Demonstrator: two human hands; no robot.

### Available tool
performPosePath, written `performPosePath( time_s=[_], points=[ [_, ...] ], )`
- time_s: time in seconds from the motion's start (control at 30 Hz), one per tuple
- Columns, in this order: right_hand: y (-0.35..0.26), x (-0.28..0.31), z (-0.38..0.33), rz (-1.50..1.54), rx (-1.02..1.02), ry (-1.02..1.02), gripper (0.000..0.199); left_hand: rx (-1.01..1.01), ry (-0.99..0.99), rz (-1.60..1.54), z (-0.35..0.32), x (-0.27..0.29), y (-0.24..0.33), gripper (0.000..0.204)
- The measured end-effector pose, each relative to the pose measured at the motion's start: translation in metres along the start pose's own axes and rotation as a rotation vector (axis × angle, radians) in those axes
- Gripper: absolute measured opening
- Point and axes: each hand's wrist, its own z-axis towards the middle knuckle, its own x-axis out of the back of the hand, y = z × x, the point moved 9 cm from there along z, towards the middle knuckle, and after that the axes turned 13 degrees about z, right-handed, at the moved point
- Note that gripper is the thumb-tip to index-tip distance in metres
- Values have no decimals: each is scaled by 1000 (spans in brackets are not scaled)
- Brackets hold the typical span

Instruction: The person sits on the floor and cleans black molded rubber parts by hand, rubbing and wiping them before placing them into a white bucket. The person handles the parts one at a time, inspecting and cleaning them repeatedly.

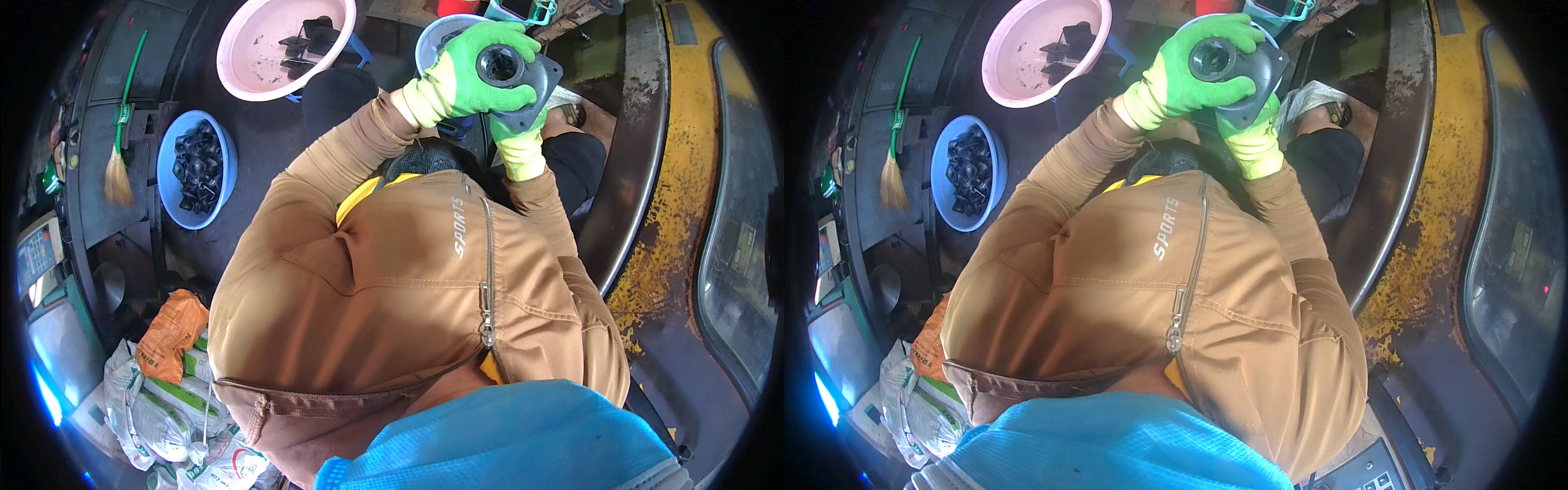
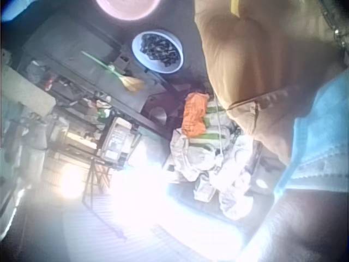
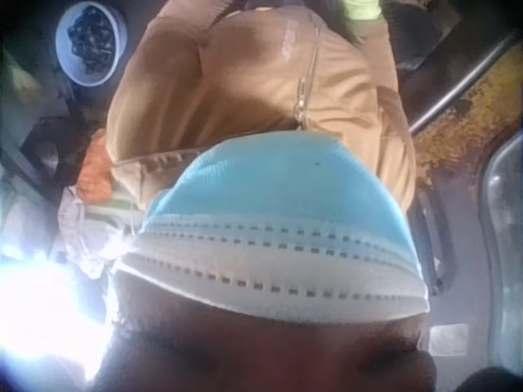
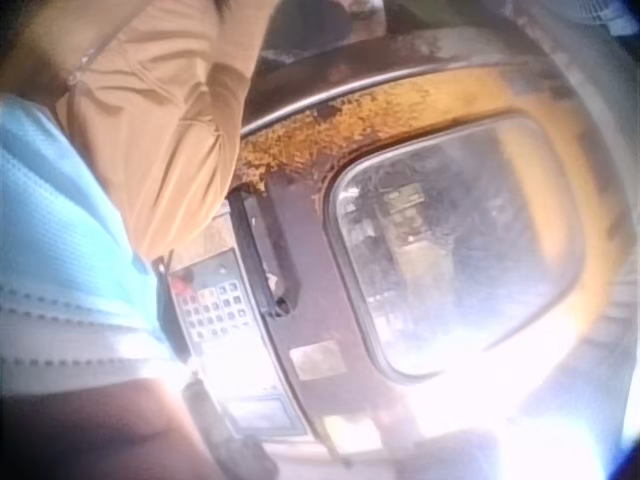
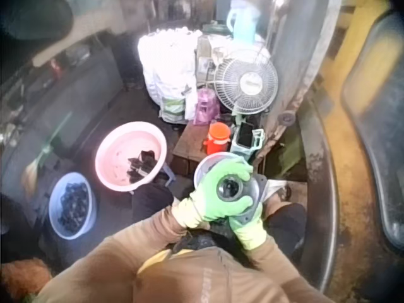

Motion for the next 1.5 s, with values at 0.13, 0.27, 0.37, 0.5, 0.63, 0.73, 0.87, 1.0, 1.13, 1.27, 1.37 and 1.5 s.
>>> performPosePath(
  time_s=[0.13,0.27,0.37,0.5,0.63,0.73,0.87,1.0,1.13,1.27,1.37,1.5],
  points=[
    [-16,-9,7,-377,102,-281,45,78,-85,-109,1,4,2,40],
    [-15,-14,4,-349,30,-469,42,75,-212,-139,0,1,4,38],
    [-8,-8,1,-81,-147,-472,41,30,-303,-218,-1,-4,7,36],
    [-5,-8,-10,-296,-149,-725,49,8,-475,-240,-4,-15,10,36],
    [6,-3,-23,-50,-397,-730,47,107,-663,-376,-13,-28,7,37],
    [21,-9,-39,244,-634,-572,45,98,-795,-493,-22,-38,8,43],
    [40,-6,-43,526,-807,-242,44,37,-898,-436,-16,-36,2,46],
    [37,13,-7,150,-550,-251,46,92,-441,130,16,-1,-21,68],
    [-5,4,7,-370,167,-239,49,288,-79,-34,2,-9,-22,56],
    [0,0,-1,-323,124,-71,45,157,98,-90,-7,-6,-11,46],
    [-10,-7,3,-320,134,-123,39,142,-1,-62,-6,-2,-7,47],
    [-27,-9,14,-277,57,-282,40,136,-117,-87,-2,3,2,46]
  ],
)
